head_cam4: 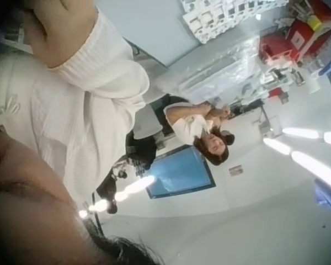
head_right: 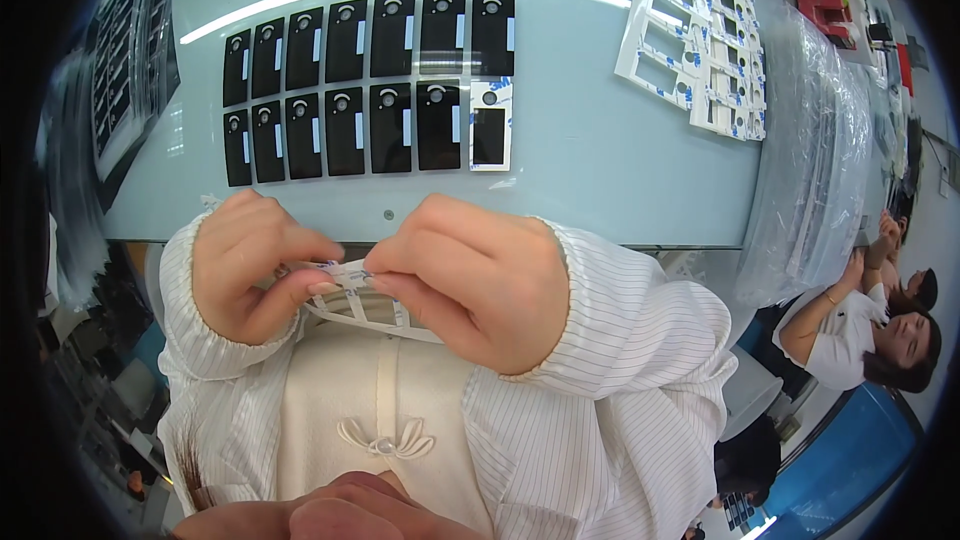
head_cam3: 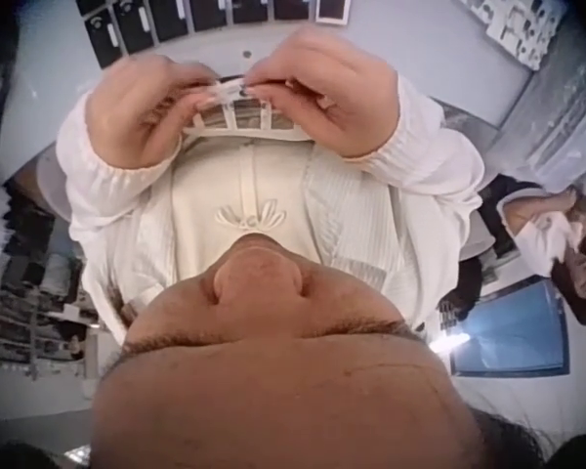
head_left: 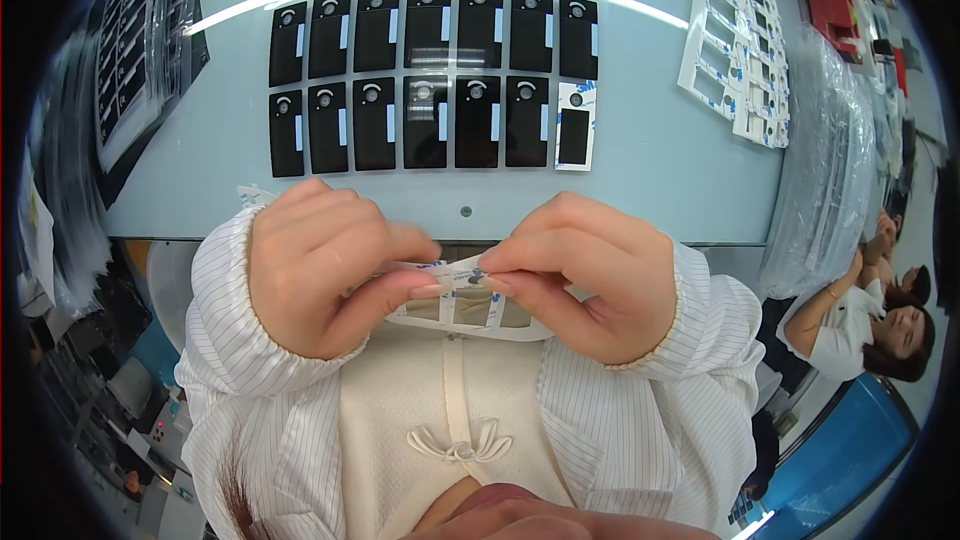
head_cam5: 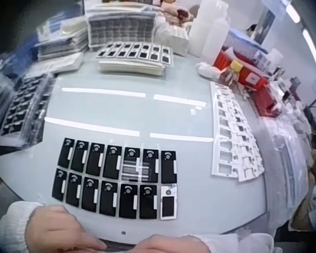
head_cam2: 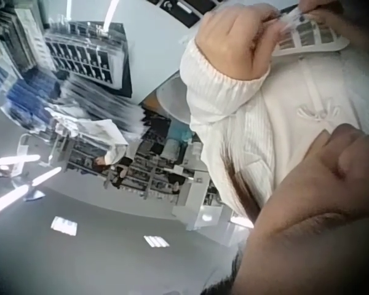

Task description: Manually picking small components from a plastic frame and adhering them to base units on an assembly line.

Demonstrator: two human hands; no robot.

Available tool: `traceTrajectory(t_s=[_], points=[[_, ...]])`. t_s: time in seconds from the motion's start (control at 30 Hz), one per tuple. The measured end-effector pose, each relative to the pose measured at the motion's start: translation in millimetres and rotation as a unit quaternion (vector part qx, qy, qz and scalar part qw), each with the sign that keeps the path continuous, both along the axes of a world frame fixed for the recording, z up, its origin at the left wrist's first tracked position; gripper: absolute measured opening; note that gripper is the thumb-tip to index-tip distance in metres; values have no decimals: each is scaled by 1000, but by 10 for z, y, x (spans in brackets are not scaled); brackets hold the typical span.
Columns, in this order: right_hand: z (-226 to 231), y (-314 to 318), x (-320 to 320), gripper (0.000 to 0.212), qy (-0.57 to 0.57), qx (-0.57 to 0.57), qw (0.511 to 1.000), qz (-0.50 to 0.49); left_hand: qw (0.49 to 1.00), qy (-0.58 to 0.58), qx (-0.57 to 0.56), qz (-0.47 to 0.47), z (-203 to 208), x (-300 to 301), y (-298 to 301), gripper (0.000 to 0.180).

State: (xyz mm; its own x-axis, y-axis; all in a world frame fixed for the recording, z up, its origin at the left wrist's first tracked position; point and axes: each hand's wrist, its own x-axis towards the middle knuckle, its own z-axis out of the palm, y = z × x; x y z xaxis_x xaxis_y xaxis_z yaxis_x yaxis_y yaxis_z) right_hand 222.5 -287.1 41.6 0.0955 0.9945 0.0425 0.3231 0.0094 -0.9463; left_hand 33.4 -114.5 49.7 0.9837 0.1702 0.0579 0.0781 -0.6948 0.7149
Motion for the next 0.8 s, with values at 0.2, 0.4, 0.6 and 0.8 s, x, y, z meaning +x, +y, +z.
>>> traceTrajectory(t_s=[0.2,0.4,0.6,0.8], points=[[-24,-38,62,32,-147,140,979,2,997,-24,-7,75,-137,-35,38,24],[10,-75,124,23,-192,262,945,37,997,8,34,66,-164,-104,92,12],[132,-70,252,21,-105,314,940,84,990,10,106,96,-167,-36,73,13],[194,128,660,13,-179,95,972,-122,996,-29,85,23,-171,25,-39,16]])
